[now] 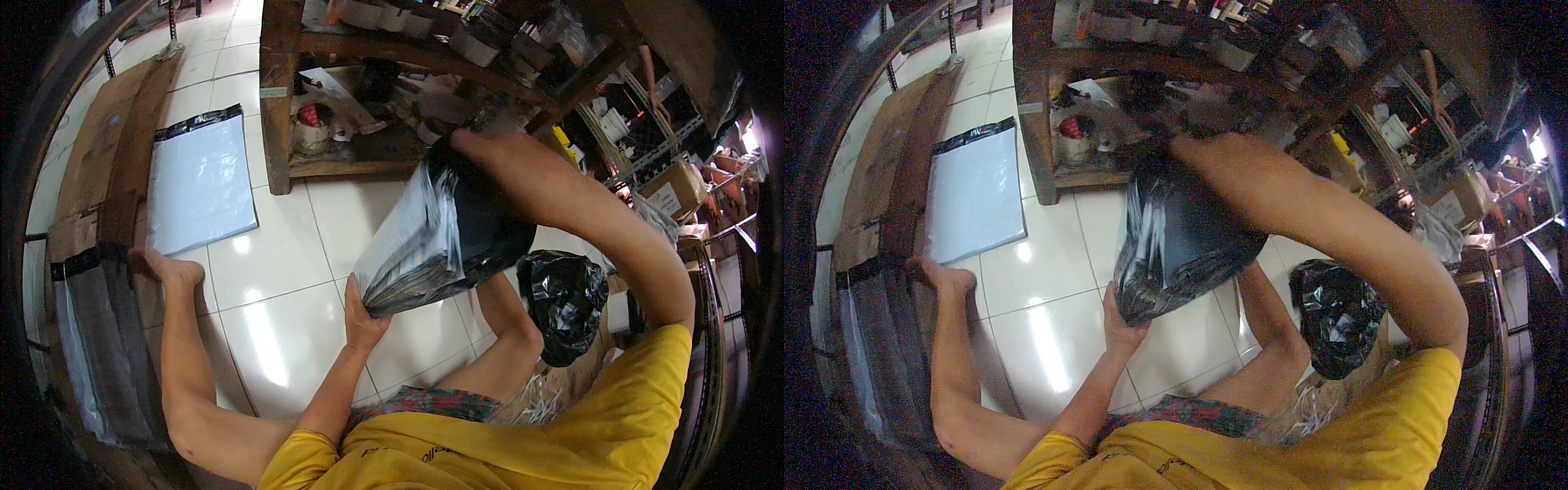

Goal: The person sits on the floor and repeatedly folds white poly mailers. They smooth each mailer flat, fold it in half, and then fold it again into a smaller rectangle. The folded mailers are stacked on the floor in front of them.

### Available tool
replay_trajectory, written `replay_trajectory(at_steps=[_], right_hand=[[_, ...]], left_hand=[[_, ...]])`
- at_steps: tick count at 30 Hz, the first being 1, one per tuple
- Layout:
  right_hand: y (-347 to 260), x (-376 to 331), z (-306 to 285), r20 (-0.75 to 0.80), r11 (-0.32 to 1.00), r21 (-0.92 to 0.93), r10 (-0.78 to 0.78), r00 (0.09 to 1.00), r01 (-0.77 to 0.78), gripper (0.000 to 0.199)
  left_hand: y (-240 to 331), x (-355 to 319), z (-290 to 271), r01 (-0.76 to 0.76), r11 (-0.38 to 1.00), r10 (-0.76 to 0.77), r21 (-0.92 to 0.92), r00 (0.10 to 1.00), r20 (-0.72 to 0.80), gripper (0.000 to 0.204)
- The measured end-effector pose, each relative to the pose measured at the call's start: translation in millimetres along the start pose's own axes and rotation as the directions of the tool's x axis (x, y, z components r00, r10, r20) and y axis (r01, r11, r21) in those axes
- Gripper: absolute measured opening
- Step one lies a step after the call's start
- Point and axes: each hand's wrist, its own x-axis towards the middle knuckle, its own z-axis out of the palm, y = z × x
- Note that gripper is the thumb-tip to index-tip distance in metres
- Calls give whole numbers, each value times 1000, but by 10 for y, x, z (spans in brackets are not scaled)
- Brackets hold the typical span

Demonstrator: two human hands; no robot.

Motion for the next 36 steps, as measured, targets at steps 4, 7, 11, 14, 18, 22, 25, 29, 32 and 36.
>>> replay_trajectory(at_steps=[4, 7, 11, 14, 18, 22, 25, 29, 32, 36], right_hand=[[-44, -67, 104, 142, 974, 102, 188, 972, -203, 52], [-24, -77, 221, -6, 989, 133, 65, 998, -63, 49], [-62, -40, 185, -100, 994, 109, -13, 995, 24, 39], [-82, -78, 128, -172, 966, 195, -133, 976, 167, 52], [-170, -20, -32, -2, 937, 18, -349, 937, 349, 49], [-185, 33, 108, -15, 948, -21, -318, 948, 317, 51], [-50, 176, 110, -152, 950, 138, -260, 954, 281, 56], [-19, 93, 239, -193, 966, -8, -256, 947, 259, 57], [-112, -59, 2, -141, 997, -17, 76, 987, -79, 58], [44, -203, 227, -59, 973, -15, 228, 972, -229, 55]], left_hand=[[65, -20, 36, 3, 999, -4, 34, 1000, 30, 116], [143, 21, 41, -24, 998, 24, 59, 1000, 12, 116], [105, 2, 45, -41, 996, 41, 81, 999, 2, 112], [78, -1, 46, 17, 1000, -18, 13, 999, 29, 111], [-20, -60, 49, 90, 996, -90, 9, 994, 65, 112], [-4, -7, 22, -11, 1000, 10, 14, 999, 31, 113], [31, -2, 92, 51, 998, -51, -22, 999, 14, 114], [56, -5, 70, 20, 1000, -20, -13, 1000, 9, 115], [24, -1, 93, 15, 1000, -14, 22, 999, -30, 114], [39, -15, 134, 44, 998, -44, -41, 999, -19, 111]])
